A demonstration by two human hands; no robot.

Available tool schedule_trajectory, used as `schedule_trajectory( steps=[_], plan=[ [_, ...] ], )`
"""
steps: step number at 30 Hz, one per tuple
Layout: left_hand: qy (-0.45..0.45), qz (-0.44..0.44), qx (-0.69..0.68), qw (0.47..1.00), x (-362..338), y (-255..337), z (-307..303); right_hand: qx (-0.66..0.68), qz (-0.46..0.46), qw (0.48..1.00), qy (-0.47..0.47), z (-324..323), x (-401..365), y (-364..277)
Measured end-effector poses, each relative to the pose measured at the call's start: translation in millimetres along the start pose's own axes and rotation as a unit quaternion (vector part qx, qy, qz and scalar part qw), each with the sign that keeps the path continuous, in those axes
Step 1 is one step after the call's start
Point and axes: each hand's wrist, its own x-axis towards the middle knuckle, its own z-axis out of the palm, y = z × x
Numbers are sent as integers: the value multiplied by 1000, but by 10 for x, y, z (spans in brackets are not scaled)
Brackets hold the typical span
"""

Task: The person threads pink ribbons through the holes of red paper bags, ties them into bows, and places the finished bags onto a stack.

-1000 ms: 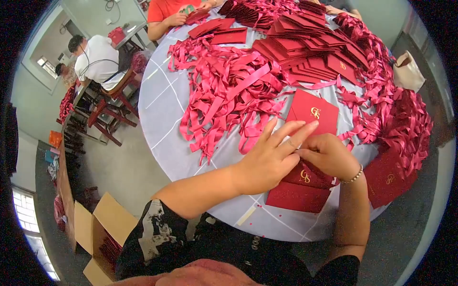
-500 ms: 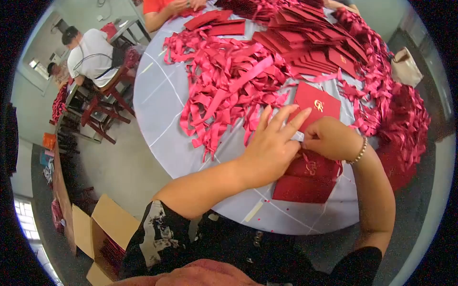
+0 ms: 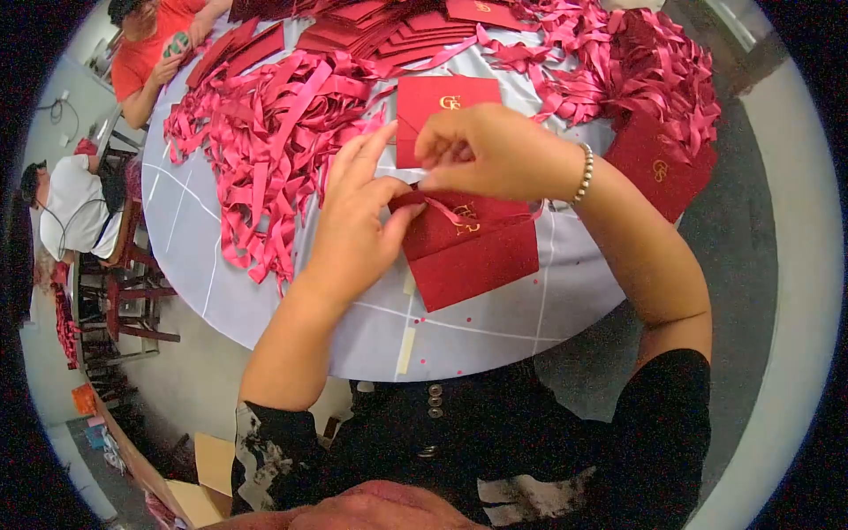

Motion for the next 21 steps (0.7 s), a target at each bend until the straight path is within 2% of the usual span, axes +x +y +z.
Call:
schedule_trajectory(
  steps=[2, 4, 6, 9, 11, 13, 15, 16, 17, 18, 19, 21],
  plan=[
    [1, -6, -1, 1000, -7, -10, 6, -104, -63, 992, -44, -12, -61, 95],
    [-9, 2, -32, 999, 9, -19, 16, -80, -68, 994, -22, 37, -70, 158],
    [-14, 7, -40, 999, 10, -9, 31, -40, -18, 999, -20, 66, -82, 167],
    [-21, 23, -52, 998, 21, -7, 29, -59, -34, 998, -1, 127, -108, 136],
    [-24, 36, -56, 997, 41, -10, 14, -102, -71, 992, 29, 206, -123, 176],
    [-30, 44, -67, 996, 67, -1, -13, -197, -180, 957, 117, 265, -132, 177],
    [-20, 62, -61, 996, 73, 27, -13, -187, -173, 961, 109, 210, -142, 157],
    [-9, 79, -57, 995, 73, 45, -11, -54, -88, 994, 47, 146, -130, 170],
    [-11, 82, -57, 995, 73, 71, -10, 80, -1, 997, -16, 85, -119, 181],
    [-2, 102, -33, 994, 78, 102, -9, 182, 30, 983, -8, 36, -85, 173],
    [6, 124, -10, 992, 80, 128, -1, 182, 31, 983, -2, -3, -76, 139],
    [24, 138, 13, 990, 69, 161, 1, 41, 33, 998, -37, -58, -69, 58]
  ],
)
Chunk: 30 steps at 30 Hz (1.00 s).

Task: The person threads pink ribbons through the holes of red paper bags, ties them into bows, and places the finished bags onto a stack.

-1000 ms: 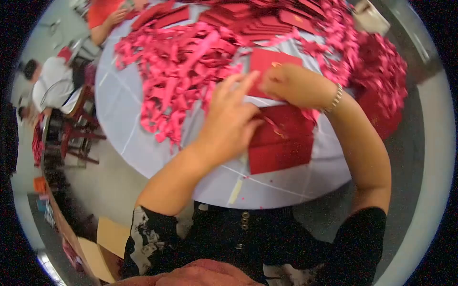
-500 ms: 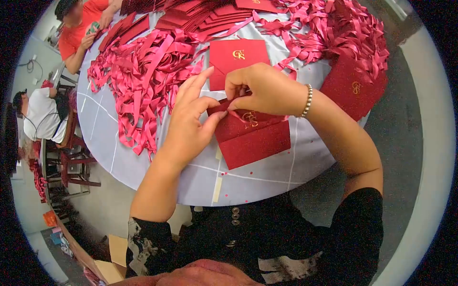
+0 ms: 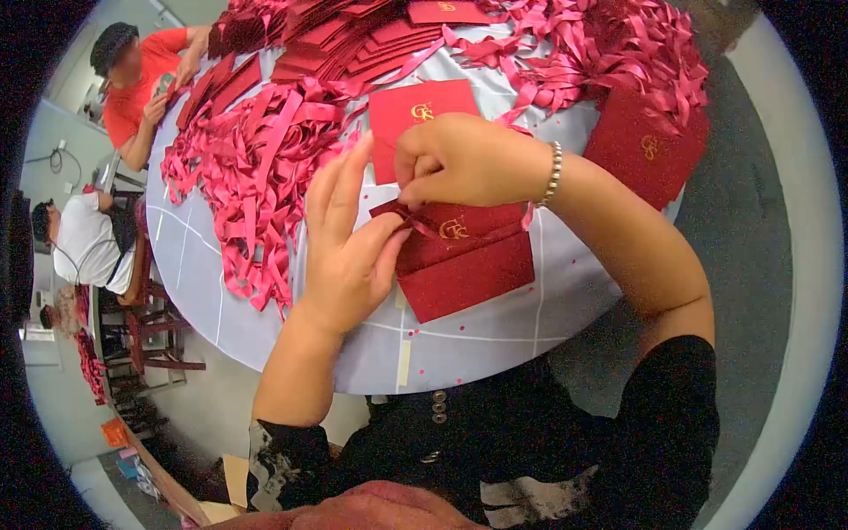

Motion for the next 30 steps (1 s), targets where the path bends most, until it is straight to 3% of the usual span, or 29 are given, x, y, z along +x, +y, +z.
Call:
schedule_trajectory(
  steps=[4, 7, 8, 10, 12, 14, 15, 17, 18, 19, 21, 22, 24, 26, 28, 30],
  plan=[
    [-31, 58, 118, 991, 3, 76, -54, -86, 24, 996, -17, 25, 109, -88],
    [-40, 53, 157, 985, 2, 103, -65, -129, -8, 991, -33, 7, 157, -128],
    [-35, 11, 116, 993, 6, 78, -51, -127, -8, 991, -30, 37, 150, -131],
    [-37, -61, 36, 997, -1, -9, -40, -183, -60, 981, 30, 133, 130, -116],
    [-39, -69, 11, 997, -5, -51, -52, -159, -77, 982, 62, 192, 153, -7],
    [-59, -74, -33, 995, -25, -74, -40, -142, -89, 964, 208, 168, 237, 91],
    [-60, -73, -33, 995, -31, -70, -36, -154, -43, 956, 246, 91, 237, -57],
    [-83, -96, -44, 991, -35, -64, -32, 56, -130, 937, 320, 19, 421, 207],
    [-75, -123, -35, 989, -53, -110, -35, 114, -130, 926, 335, 13, 411, 129],
    [-75, -123, -35, 989, -77, -162, -41, 114, -131, 926, 334, 46, 389, 122],
    [-96, -179, -16, 979, -121, -250, -57, -90, -185, 912, 354, 147, 302, 118],
    [-95, -188, -7, 978, -112, -265, -68, -77, -120, 958, 250, 201, 161, 46],
    [-95, -209, 15, 973, -133, -283, -78, -146, -19, 983, 110, 353, -43, -47],
    [-85, -221, 54, 970, -152, -301, -53, -261, -64, 957, 105, 542, -231, 216],
    [-104, -220, 78, 967, -149, -311, -63, -261, -79, 957, 103, 564, -381, 291],
    [-114, -197, 136, 964, -170, -335, -51, -199, -67, 964, 163, 506, -540, 296]
  ],
)
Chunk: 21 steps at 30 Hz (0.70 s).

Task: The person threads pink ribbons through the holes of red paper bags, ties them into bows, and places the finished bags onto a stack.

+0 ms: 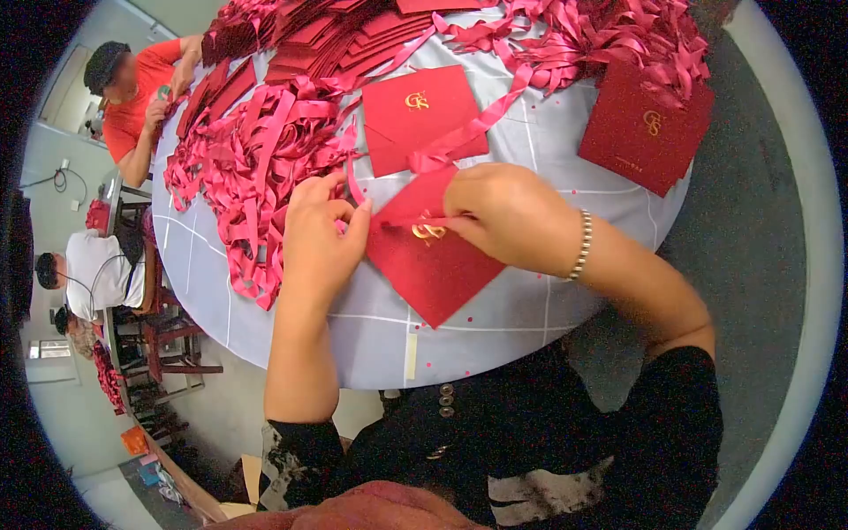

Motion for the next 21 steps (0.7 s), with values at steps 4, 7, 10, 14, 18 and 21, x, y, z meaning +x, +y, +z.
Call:
schedule_trajectory(
  steps=[4, 7, 10, 14, 18, 21],
  plan=[
    [-8, 37, 86, 996, 16, 16, 9, 67, 141, 985, -68, -282, -297, -5],
    [66, 20, 22, 997, 70, 208, 43, 111, 138, 983, -42, -304, -487, 119],
    [20, 65, -161, 985, 129, 359, 254, 96, 121, 987, -49, -208, -563, 151],
    [-90, 34, -154, 983, 113, 364, 377, 56, 6, 998, -22, 10, -520, 86],
    [-221, -81, -321, 918, 74, 312, 259, 72, 11, 997, 6, -115, -494, 6],
    [-190, -69, -322, 925, 66, 139, 182, 115, 118, 986, -16, -351, -465, 57]
  ],
)
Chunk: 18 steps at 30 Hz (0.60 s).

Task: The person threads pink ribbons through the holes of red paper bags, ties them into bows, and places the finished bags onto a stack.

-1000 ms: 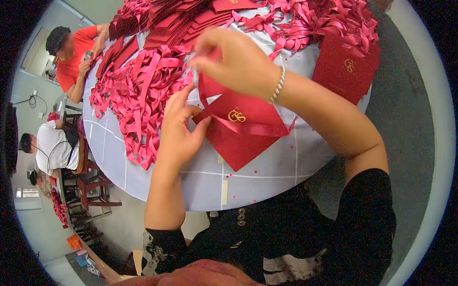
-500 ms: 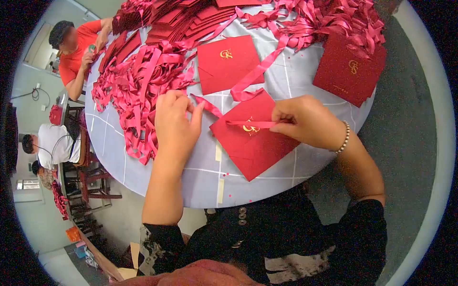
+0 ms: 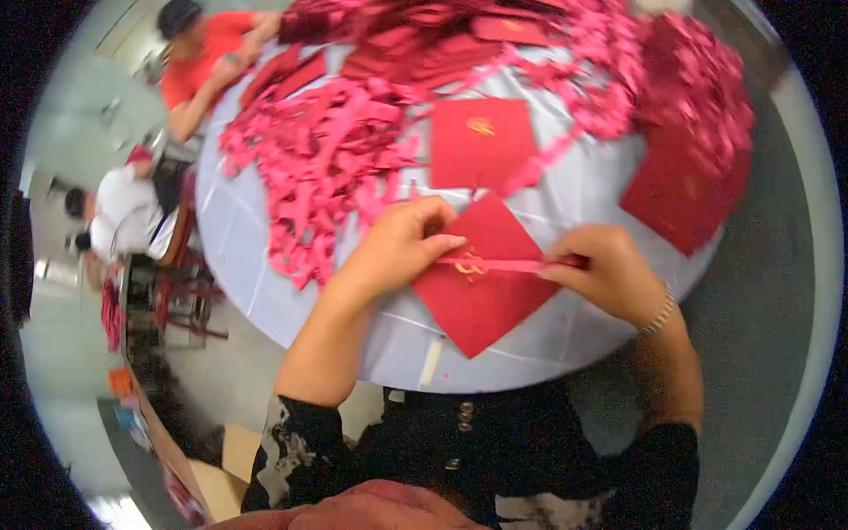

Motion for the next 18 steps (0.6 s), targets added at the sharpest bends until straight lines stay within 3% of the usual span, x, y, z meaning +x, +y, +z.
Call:
schedule_trajectory(
  steps=[1, 3, 5, 7, 10, 11, 13, 16, 18],
  plan=[
    [1, 10, -4, 1000, 4, -72, -41, 12, 33, 999, -7, -82, 12, 31],
    [27, 22, -4, 999, -44, -87, -100, -23, 7, 999, 48, -145, 12, 225],
    [37, 40, 9, 998, -49, -117, -118, 139, 116, 980, 84, -184, 36, 264],
    [27, 16, -9, 999, -50, -103, -120, 182, 87, 976, 79, -147, 95, 428],
    [19, 17, -34, 999, -56, -99, -156, 450, 49, 877, 159, -63, 271, 529],
    [4, 21, -46, 999, -51, -91, -166, 449, 48, 879, 154, -42, 349, 527],
    [-11, 9, -97, 995, -32, -121, -170, 478, 71, 843, 236, 10, 549, 416],
    [-35, -21, -120, 992, -20, -119, -190, 478, 53, 850, 216, 16, 786, 318],
    [-49, -26, -56, 997, -11, -107, -203, 486, 46, 847, 210, 48, 938, 252]
  ],
)
